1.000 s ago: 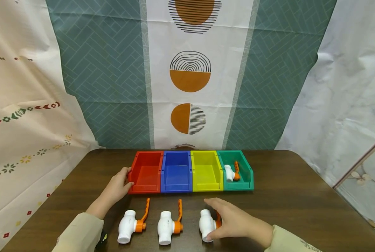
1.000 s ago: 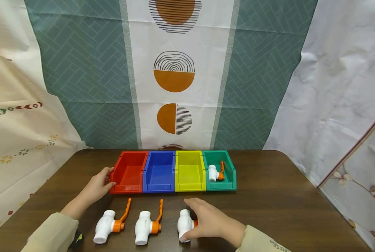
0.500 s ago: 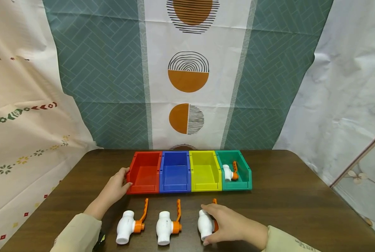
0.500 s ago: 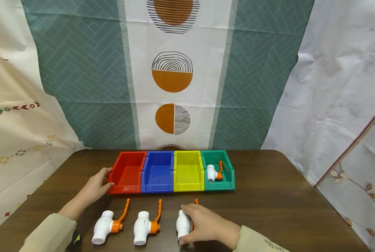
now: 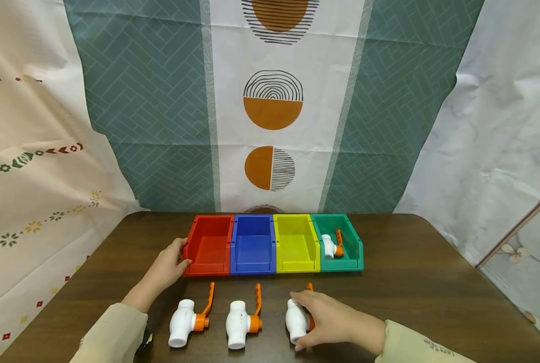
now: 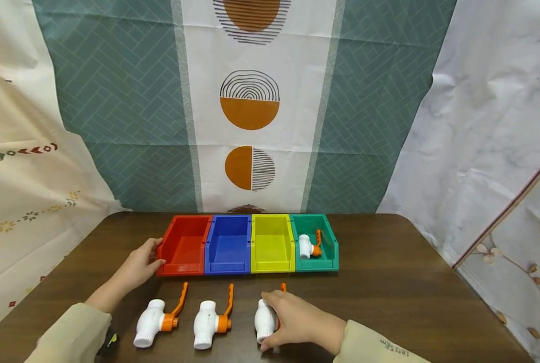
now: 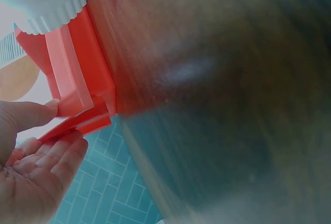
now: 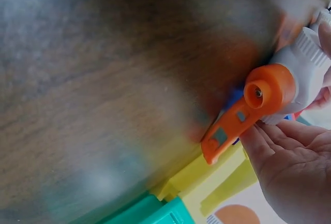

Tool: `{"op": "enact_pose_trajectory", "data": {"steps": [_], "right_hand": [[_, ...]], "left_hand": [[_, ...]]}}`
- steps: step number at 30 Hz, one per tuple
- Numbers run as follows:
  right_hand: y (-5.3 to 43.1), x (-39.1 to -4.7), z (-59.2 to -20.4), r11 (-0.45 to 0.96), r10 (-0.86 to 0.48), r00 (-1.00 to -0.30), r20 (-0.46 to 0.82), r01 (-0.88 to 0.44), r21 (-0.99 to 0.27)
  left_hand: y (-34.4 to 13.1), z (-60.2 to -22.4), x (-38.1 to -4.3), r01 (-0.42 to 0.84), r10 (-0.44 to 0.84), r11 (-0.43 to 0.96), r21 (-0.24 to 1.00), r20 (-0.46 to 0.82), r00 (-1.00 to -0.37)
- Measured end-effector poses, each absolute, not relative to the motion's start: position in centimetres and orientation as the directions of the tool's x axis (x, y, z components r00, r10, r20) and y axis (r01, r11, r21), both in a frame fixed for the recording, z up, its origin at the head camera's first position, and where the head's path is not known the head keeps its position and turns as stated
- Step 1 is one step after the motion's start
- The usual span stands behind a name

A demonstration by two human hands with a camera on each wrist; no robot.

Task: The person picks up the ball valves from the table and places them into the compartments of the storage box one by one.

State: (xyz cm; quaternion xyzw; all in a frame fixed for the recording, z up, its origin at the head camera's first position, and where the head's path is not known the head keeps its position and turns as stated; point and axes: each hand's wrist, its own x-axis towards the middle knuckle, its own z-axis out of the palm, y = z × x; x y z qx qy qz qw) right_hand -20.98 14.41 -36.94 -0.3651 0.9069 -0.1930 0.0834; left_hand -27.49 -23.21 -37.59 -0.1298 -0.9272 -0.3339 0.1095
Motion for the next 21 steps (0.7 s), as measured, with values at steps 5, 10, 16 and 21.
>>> {"op": "enact_pose_trajectory", "data": {"steps": [5,10,16,21], "right_hand": [[14.41,-20.99,-36.79,0.658,-0.698,-0.716,-0.012,-0.634,-0.407],[14.34,-21.00,-36.59,0.663,-0.689,-0.724,-0.025,-0.616,-0.425],[14.31,-21.10,-36.67,0.669,-0.683,-0.730,-0.034,-0.606,-0.430],[14.36,-20.98,-36.88,0.667,-0.682,-0.731,-0.027,-0.606,-0.433]], "left_hand": [[-23.17,-37.45,-27.55,0.313,0.168,0.742,0.593,0.288,-0.943],[-23.16,-37.44,-27.58,0.316,0.169,0.745,0.588,0.291,-0.942],[-23.17,-37.49,-27.51,0.307,0.167,0.748,0.589,0.280,-0.945],[-23.14,-37.56,-27.50,0.300,0.163,0.750,0.589,0.275,-0.948]]}}
